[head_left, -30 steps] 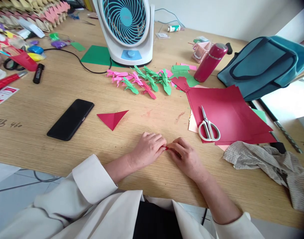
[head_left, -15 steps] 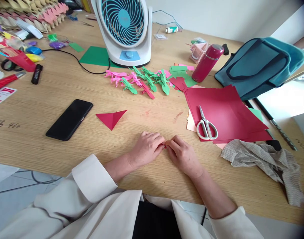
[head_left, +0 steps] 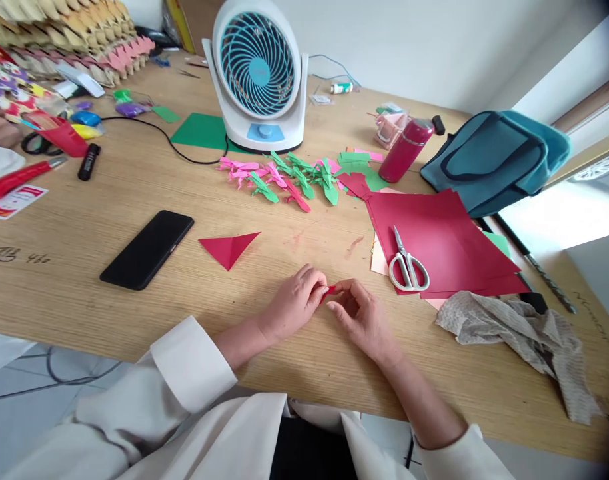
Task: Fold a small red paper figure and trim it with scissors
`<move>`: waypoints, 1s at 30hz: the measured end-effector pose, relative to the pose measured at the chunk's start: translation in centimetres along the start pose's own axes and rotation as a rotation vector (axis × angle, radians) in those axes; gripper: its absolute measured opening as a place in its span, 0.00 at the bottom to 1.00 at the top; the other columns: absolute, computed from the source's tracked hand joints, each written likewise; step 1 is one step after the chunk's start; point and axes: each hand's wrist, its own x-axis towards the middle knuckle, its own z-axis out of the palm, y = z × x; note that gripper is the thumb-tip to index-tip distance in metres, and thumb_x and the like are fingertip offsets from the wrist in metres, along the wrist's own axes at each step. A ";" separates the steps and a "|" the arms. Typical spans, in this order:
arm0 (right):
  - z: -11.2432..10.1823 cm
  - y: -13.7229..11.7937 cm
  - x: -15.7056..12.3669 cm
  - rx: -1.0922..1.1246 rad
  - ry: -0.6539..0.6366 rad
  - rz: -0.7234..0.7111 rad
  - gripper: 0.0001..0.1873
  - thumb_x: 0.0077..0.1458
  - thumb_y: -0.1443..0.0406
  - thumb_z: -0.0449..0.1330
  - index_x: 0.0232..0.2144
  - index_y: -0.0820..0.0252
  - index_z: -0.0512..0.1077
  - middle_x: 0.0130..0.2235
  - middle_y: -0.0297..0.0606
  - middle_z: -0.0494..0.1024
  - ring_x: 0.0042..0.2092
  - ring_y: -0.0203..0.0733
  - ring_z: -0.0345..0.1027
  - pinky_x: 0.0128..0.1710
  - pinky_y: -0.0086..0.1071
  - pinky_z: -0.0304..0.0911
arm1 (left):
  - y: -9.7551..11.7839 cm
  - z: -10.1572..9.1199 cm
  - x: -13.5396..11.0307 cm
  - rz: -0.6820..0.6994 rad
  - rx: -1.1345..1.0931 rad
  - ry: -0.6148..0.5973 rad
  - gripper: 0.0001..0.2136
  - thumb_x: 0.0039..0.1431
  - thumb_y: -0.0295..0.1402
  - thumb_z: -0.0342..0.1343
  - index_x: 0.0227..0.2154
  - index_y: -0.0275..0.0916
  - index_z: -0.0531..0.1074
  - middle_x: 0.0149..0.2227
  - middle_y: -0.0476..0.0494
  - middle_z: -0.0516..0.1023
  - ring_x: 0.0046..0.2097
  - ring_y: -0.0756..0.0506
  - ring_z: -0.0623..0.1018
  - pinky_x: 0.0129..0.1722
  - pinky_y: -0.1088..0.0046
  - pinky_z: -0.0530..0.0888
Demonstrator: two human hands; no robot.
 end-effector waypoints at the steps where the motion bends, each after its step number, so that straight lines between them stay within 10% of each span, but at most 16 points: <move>1: 0.2 -0.3 0.0 0.042 0.002 0.033 0.13 0.58 0.57 0.62 0.42 0.58 0.70 0.35 0.37 0.75 0.31 0.38 0.67 0.32 0.32 0.63 | 0.0 -0.1 0.0 -0.010 -0.053 0.027 0.06 0.65 0.26 0.47 0.32 0.40 0.63 0.34 0.47 0.70 0.38 0.47 0.71 0.39 0.71 0.68; 14: 2.1 -1.9 1.7 0.382 0.042 0.082 0.11 0.57 0.57 0.63 0.37 0.58 0.73 0.35 0.38 0.78 0.35 0.40 0.71 0.38 0.34 0.67 | -0.6 -0.8 0.3 -0.239 -0.658 0.035 0.05 0.62 0.32 0.52 0.31 0.38 0.66 0.29 0.52 0.70 0.28 0.52 0.71 0.29 0.77 0.68; 30: 3.2 -1.1 2.0 0.608 0.129 0.141 0.18 0.53 0.57 0.65 0.43 0.55 0.66 0.33 0.34 0.75 0.32 0.38 0.69 0.31 0.31 0.66 | -0.6 -0.9 0.6 -0.278 -0.590 0.074 0.03 0.58 0.30 0.54 0.32 0.37 0.70 0.30 0.50 0.73 0.31 0.51 0.72 0.31 0.77 0.68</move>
